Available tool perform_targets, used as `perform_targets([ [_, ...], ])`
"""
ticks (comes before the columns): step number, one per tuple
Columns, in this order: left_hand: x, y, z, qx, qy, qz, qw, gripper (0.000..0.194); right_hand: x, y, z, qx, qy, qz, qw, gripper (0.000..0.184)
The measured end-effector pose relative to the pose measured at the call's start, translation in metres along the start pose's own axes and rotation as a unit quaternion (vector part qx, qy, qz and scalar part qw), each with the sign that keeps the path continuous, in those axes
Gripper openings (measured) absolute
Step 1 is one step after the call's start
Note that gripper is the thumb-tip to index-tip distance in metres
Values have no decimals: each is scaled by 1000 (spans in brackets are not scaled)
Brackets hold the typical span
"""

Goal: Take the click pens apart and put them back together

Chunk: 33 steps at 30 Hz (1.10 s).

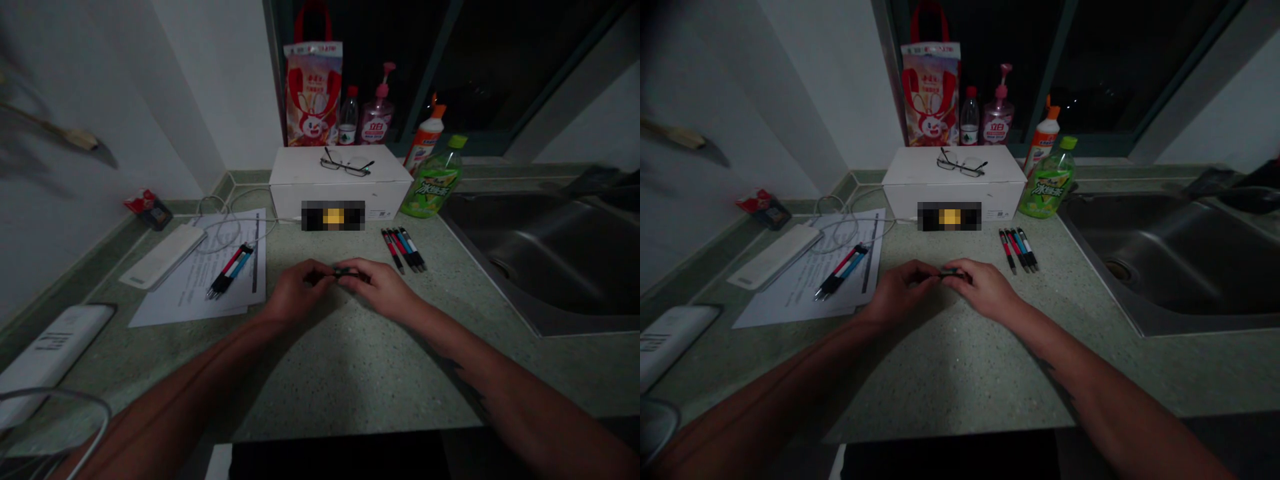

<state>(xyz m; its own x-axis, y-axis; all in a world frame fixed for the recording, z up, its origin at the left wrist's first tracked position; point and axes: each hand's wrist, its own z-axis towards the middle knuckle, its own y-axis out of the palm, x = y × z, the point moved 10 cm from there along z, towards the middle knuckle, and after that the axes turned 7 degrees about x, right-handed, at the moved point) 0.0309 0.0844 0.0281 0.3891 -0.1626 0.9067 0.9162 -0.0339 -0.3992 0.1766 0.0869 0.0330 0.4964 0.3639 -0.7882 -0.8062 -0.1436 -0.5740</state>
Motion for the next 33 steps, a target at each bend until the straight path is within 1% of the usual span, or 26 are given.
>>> perform_targets([
  [2, -2, -1, 0, 8, -5, 1, 1000, 8, 0, -5, 0, 23, 0, 8, 1000, 25],
  [3, -2, -2, 1, 9, -6, 1, 1000, 8, 0, -6, 0, 30, -2, 6, 1000, 23],
  [5, -1, -1, 1, 6, -3, 5, 1000, 8, -2, -7, 0, 27, -6, -17, 999, 11],
  [7, 0, -2, 1, 5, 3, 11, 1000, 7, -2, -4, 0, 12, -6, -37, 999, 23],
  [8, 1, -2, 1, 6, 6, 13, 1000, 8, -2, -3, 0, 7, -5, -38, 999, 24],
  [10, 1, -3, 1, 12, 6, 10, 1000, 8, -2, -4, 0, 13, -5, -20, 1000, 14],
  [12, 0, -4, 1, 15, 2, 5, 1000, 8, -1, -7, 0, 32, -5, -1, 999, 24],
  [13, -1, -4, 1, 15, 0, 4, 1000, 8, -1, -8, 0, 38, -5, 0, 999, 25],
  [15, -1, -4, 1, 15, 0, 5, 1000, 9, 0, -6, 0, 28, -3, -16, 999, 12],
  [17, -2, -4, 1, 15, 2, 7, 1000, 9, 1, -3, 0, 6, -3, -32, 999, 23],
  [18, -2, -4, 1, 15, 3, 8, 1000, 9, 1, -2, 0, 1, -4, -33, 999, 22],
  [19, -2, -3, 1, 15, 3, 8, 1000, 9, 1, -2, 0, 3, -5, -30, 1000, 16],
  [20, -2, -3, 1, 15, 2, 7, 1000, 9, 0, -4, 0, 11, -6, -24, 1000, 16],
  [22, -4, -3, 1, 17, -3, 4, 1000, 9, 0, -7, 0, 28, -7, -17, 999, 28],
  [23, -4, -3, 1, 17, -5, 0, 1000, 9, 0, -7, 0, 30, -6, -19, 999, 24],
  [24, -4, -3, 1, 17, -6, -4, 1000, 9, 0, -6, 0, 23, -7, -24, 999, 14],
  [25, -4, -3, 1, 17, -6, -7, 1000, 9, 0, -3, 0, 11, -8, -30, 999, 13],
  [26, -4, -2, 1, 16, -4, -10, 1000, 9, 0, -2, 0, 1, -9, -35, 999, 21],
  [27, -3, -3, 1, 16, -3, -11, 1000, 9, 0, -1, -1, -4, -10, -35, 999, 24],
  [29, -3, -3, 1, 17, -2, -11, 1000, 8, 0, -3, 0, 6, -11, -23, 1000, 17],
  [32, -2, -4, 1, 21, -3, -6, 1000, 7, -2, -9, 0, 37, -15, -11, 999, 24],
  [33, -2, -5, 1, 21, -3, -5, 1000, 7, -2, -9, 1, 37, -17, -15, 999, 18],
])
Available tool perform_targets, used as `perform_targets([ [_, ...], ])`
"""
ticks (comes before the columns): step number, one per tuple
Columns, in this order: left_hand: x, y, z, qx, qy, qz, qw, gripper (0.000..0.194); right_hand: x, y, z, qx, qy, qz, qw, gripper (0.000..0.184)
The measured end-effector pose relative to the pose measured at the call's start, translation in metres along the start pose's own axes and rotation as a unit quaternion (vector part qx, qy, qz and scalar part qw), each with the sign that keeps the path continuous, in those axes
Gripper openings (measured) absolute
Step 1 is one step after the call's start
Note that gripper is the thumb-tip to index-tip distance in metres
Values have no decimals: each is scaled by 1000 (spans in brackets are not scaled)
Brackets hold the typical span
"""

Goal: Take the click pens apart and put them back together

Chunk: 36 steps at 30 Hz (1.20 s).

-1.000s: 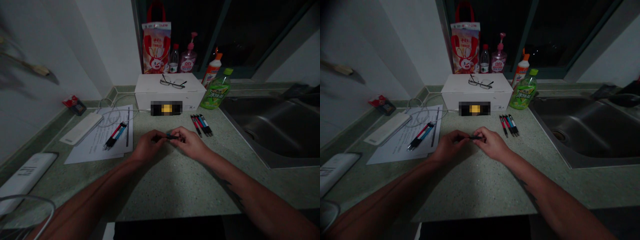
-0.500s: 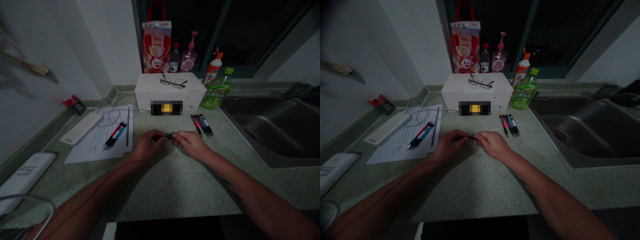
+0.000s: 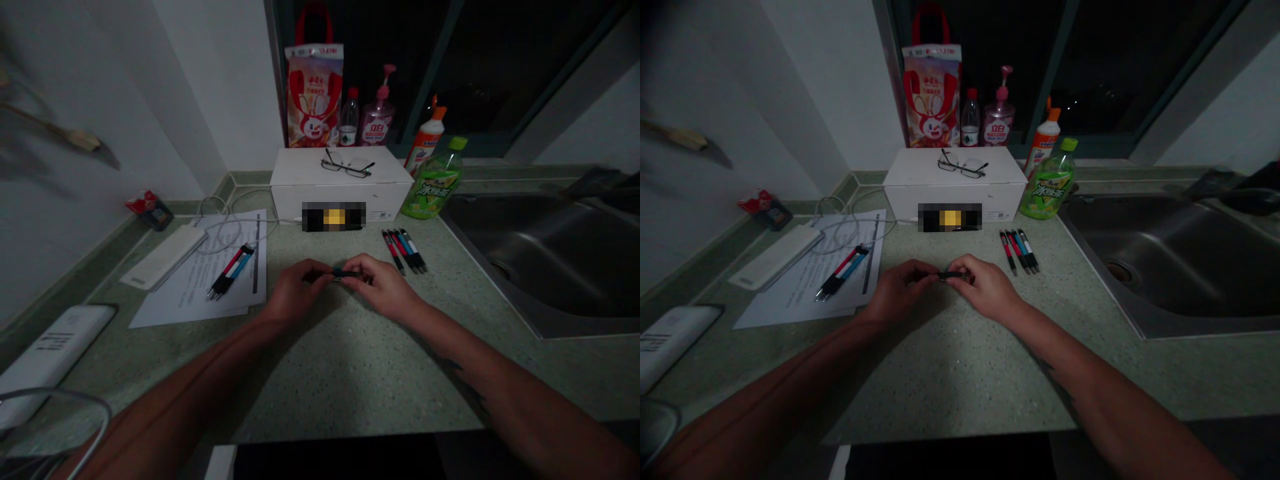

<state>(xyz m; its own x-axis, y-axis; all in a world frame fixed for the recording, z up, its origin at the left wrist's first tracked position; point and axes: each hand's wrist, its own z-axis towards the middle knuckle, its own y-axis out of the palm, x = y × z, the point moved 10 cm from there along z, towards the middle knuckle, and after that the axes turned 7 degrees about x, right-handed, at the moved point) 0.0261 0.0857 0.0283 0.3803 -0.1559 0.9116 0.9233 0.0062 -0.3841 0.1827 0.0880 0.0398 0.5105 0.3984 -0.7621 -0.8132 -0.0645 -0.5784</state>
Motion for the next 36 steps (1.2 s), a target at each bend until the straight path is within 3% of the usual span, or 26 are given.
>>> perform_targets([
  [4, 0, 1, 0, -2, -1, 2, 1000, 8, 1, 4, 0, -23, -2, -19, 1000, 17],
  [8, -4, 1, 1, -1, -6, -3, 1000, 8, 1, -2, 0, 3, -4, -23, 1000, 23],
  [10, -5, 3, 1, -5, -5, -2, 1000, 8, -1, -1, 0, -5, -8, -32, 999, 13],
  [13, -4, 3, 1, -6, -2, 5, 1000, 8, -2, 2, -1, -28, -10, -51, 998, 26],
  [16, -2, 2, 1, -2, -3, 13, 1000, 7, -1, 0, 0, -14, 0, -50, 999, 12],
  [18, 0, 0, 1, 4, -4, 15, 1000, 6, 0, -1, 0, -3, 4, -55, 998, 20],
  [21, 1, -1, 1, 7, 0, 5, 1000, 6, -1, 1, -1, -20, 5, -75, 997, 12],
  [26, -5, 3, 1, -7, 1, 9, 1000, 7, 1, 7, -1, -70, 25, -85, 994, 34],
  [32, -5, 8, 0, -24, 47, 79, 995, 10, 13, 15, -4, -114, 79, -66, 988, 45],
  [36, 7, 15, -4, -61, 117, 161, 978, 13, 10, 4, 0, -67, 48, -148, 985, 37],
])
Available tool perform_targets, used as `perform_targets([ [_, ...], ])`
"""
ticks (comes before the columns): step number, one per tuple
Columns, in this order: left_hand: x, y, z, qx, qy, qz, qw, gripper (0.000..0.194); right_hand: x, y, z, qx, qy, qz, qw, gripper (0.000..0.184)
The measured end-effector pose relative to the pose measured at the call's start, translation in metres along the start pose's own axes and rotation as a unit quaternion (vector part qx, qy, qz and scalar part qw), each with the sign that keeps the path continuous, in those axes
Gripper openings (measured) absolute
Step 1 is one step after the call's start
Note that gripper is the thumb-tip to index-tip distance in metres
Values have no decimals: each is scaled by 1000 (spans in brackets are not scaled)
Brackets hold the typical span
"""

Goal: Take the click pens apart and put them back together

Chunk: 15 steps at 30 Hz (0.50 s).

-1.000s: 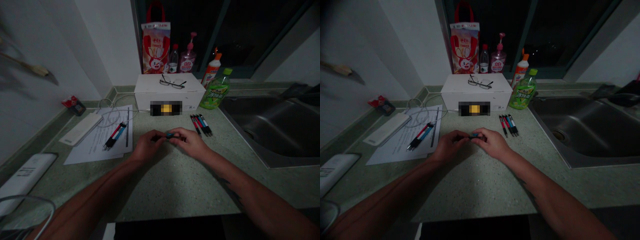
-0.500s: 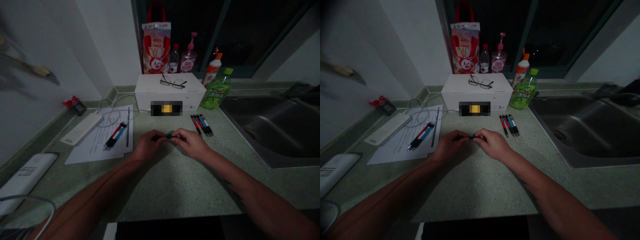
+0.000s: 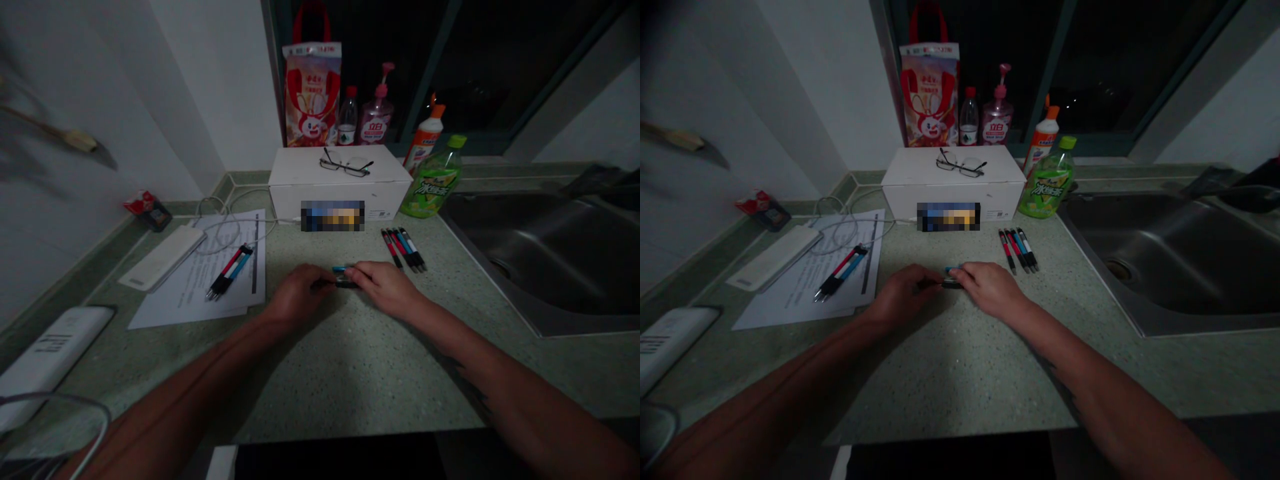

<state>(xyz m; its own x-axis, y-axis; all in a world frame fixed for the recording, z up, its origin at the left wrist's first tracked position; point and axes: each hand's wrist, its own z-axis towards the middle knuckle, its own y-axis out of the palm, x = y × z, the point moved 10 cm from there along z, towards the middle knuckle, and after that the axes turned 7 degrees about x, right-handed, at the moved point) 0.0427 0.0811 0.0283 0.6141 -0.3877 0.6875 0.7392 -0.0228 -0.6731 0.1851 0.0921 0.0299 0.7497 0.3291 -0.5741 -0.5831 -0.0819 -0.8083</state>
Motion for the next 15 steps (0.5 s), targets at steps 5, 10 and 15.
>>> perform_targets([
  [5, 13, 9, -4, -54, 60, 72, 994, 9, 4, -10, 0, 44, -3, -71, 996, 7],
  [10, 4, 2, 5, -5, 42, 85, 995, 8, 5, -2, 0, 9, -20, -113, 993, 3],
  [15, -11, 6, 16, 0, 25, 130, 991, 14, 4, 2, 0, -7, -25, -128, 991, 9],
])
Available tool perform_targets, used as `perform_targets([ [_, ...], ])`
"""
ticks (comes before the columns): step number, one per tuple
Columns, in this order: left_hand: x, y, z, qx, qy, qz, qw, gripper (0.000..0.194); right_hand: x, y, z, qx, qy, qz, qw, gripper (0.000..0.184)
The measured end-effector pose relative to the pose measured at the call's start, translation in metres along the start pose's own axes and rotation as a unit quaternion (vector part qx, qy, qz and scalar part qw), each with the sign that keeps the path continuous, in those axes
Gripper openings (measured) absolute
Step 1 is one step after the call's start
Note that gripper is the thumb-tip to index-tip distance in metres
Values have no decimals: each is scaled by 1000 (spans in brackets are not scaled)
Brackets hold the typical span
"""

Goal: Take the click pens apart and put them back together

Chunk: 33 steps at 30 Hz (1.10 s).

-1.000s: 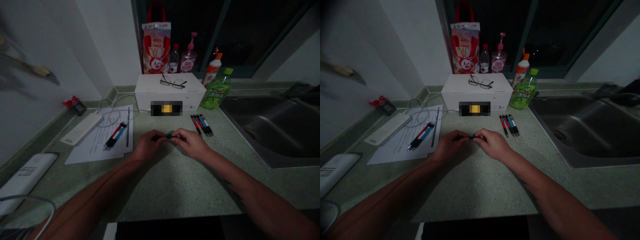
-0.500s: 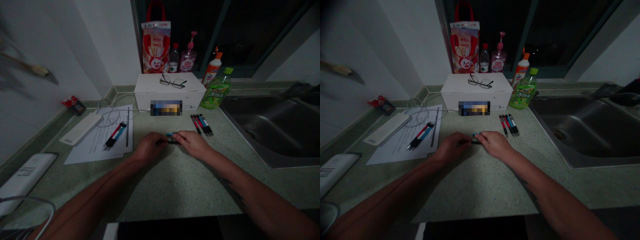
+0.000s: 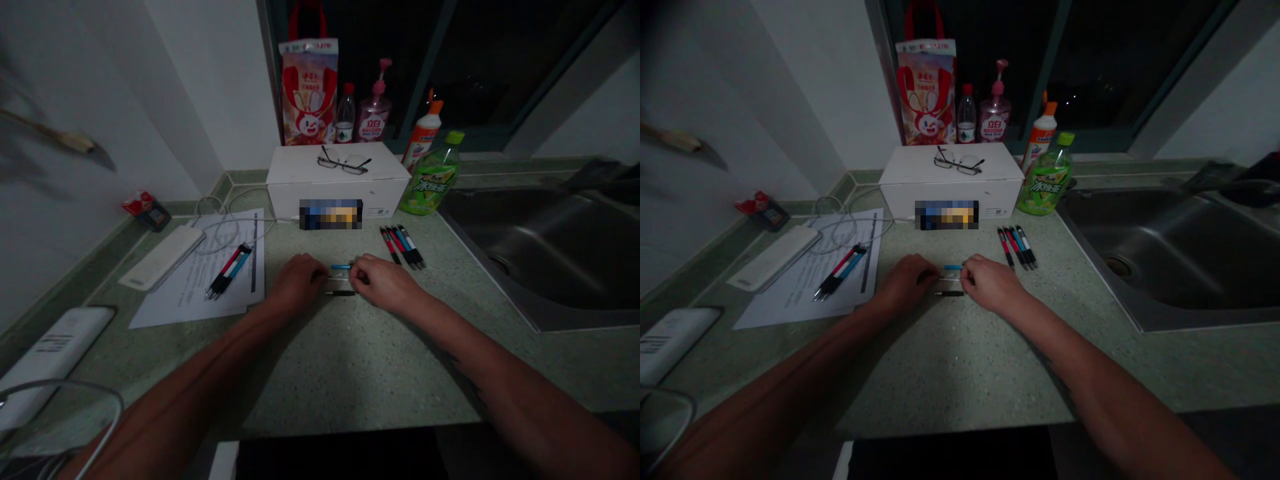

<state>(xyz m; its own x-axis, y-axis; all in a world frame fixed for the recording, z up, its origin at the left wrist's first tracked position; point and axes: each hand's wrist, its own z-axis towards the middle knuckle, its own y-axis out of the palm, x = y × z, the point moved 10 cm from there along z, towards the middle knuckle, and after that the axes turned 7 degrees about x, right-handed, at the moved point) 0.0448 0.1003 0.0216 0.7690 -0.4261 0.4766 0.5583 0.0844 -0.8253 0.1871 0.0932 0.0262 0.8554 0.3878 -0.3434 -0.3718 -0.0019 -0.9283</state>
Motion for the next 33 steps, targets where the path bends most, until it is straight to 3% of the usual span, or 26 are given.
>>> perform_targets([
  [11, -9, -8, -1, -41, -39, 51, 997, 15, 0, 3, 0, -12, -23, -5, 1000, 9],
  [23, 10, 1, -7, -17, 15, 22, 999, 15, -10, 8, 0, -12, -44, 8, 999, 8],
  [28, 24, -3, -2, 10, 45, 4, 999, 17, -3, -11, 3, 60, -26, 14, 998, 13],
  [33, 32, 9, 4, -20, 85, -9, 996, 24, 1, -17, 5, 88, -25, -20, 996, 24],
])
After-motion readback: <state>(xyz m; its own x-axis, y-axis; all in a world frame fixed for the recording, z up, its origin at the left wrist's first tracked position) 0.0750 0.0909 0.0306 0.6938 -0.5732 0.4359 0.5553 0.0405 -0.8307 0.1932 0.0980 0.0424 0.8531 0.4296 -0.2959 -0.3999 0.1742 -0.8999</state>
